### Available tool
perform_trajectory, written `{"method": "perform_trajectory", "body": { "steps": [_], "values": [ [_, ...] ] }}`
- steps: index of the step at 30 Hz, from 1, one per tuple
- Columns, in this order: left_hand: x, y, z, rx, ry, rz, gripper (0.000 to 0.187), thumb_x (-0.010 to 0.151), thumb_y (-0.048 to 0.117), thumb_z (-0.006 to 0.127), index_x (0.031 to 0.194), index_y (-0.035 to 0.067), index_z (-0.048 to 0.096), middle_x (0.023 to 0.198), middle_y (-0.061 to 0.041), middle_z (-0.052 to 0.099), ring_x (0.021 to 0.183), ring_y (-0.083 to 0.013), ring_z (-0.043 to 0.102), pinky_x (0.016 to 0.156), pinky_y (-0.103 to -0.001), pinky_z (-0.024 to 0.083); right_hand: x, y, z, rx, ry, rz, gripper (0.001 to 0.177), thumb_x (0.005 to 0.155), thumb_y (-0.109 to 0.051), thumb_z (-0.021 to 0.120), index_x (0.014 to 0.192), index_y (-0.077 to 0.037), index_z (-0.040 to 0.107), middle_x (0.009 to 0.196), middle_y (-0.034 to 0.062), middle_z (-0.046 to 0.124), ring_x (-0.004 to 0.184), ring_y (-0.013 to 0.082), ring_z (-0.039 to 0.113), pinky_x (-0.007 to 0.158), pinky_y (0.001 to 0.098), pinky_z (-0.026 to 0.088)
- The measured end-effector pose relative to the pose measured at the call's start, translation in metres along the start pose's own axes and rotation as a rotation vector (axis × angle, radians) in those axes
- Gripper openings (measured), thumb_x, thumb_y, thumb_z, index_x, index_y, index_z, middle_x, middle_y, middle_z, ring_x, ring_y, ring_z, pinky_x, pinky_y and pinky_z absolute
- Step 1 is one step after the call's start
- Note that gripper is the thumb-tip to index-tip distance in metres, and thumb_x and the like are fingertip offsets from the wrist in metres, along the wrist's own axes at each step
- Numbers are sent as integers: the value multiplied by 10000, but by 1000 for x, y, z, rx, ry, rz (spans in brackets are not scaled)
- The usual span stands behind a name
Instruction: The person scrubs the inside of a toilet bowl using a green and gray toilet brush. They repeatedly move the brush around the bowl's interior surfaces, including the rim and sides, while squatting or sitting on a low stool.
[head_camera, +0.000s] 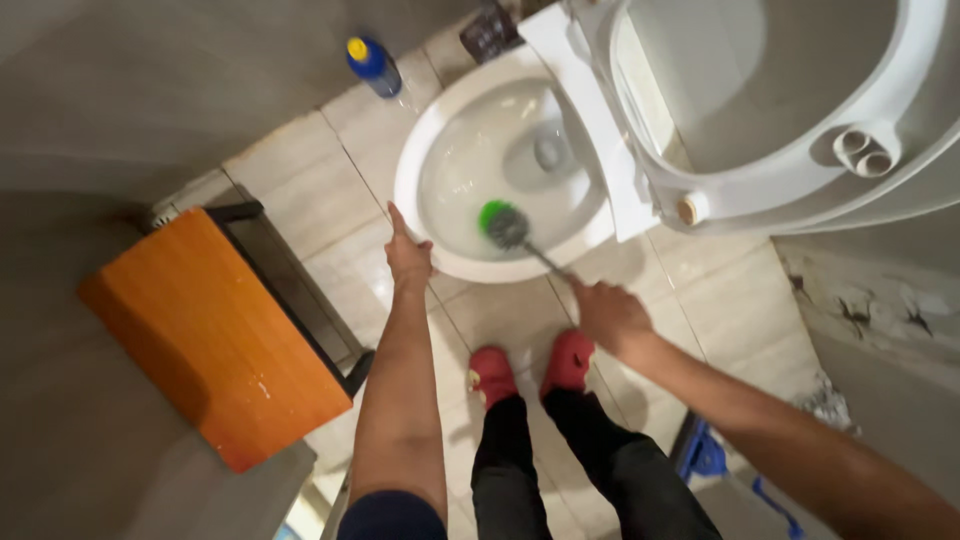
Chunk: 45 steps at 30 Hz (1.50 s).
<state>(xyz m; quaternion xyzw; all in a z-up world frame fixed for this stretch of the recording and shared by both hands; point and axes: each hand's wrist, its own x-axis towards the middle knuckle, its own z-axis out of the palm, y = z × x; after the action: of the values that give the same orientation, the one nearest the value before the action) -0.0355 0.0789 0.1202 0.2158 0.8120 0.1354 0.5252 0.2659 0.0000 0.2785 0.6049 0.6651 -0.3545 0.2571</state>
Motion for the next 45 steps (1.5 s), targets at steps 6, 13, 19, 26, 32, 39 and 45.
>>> {"method": "perform_trajectory", "body": {
  "steps": [6,13,19,26,32,39,45],
  "values": [
    [1,9,-8,199,-45,-25,1003,914,-84,617,1607,439,116,1249,-165,669,821,-301,745,535,-380,616,15,13,4,7,11,265,466,1007,-121,489,1468,-61,488,1040,223,733,947,417,736,786,500,618],
    [1,28,-10,203,-70,-45,1015,896,-79,632,1571,497,139,1264,-129,681,844,-304,729,513,-412,606,3,-44,11,87,-31,109,493,945,-156,509,1432,-96,466,955,248,696,850,445,713,714,524,603],
    [17,-10,-8,331,9,195,1082,836,-30,733,1602,396,98,1159,-217,687,980,-358,739,769,-446,623,12,-23,0,351,33,250,339,998,-135,484,1312,-68,591,867,246,708,869,444,717,751,524,599],
    [29,-26,-7,455,-79,242,1101,852,-5,697,1632,286,-23,1128,-212,723,1013,-371,733,910,-467,571,-1,-74,67,816,230,344,335,1012,-200,529,1294,-71,657,754,242,661,693,395,677,637,490,524],
    [27,-8,-5,622,-177,153,1063,923,-27,629,1617,124,-162,1123,-233,727,981,-371,731,816,-422,629,26,-133,62,1502,96,510,417,1026,-270,549,1405,-123,643,556,29,475,445,128,421,414,312,341],
    [19,31,-5,500,-274,-170,1015,932,-88,501,1613,237,-177,1156,-150,714,886,-294,703,596,-406,637,5,-132,34,1785,0,812,438,1029,-327,478,1413,-166,614,541,-30,386,383,95,303,347,276,236],
    [17,32,-4,586,-254,-140,1062,910,-102,528,1607,220,-207,1145,-124,729,875,-256,718,605,-383,655,50,-150,34,1700,92,618,405,1065,-321,501,1262,-36,711,545,16,480,378,117,417,343,289,341]
  ]
}}
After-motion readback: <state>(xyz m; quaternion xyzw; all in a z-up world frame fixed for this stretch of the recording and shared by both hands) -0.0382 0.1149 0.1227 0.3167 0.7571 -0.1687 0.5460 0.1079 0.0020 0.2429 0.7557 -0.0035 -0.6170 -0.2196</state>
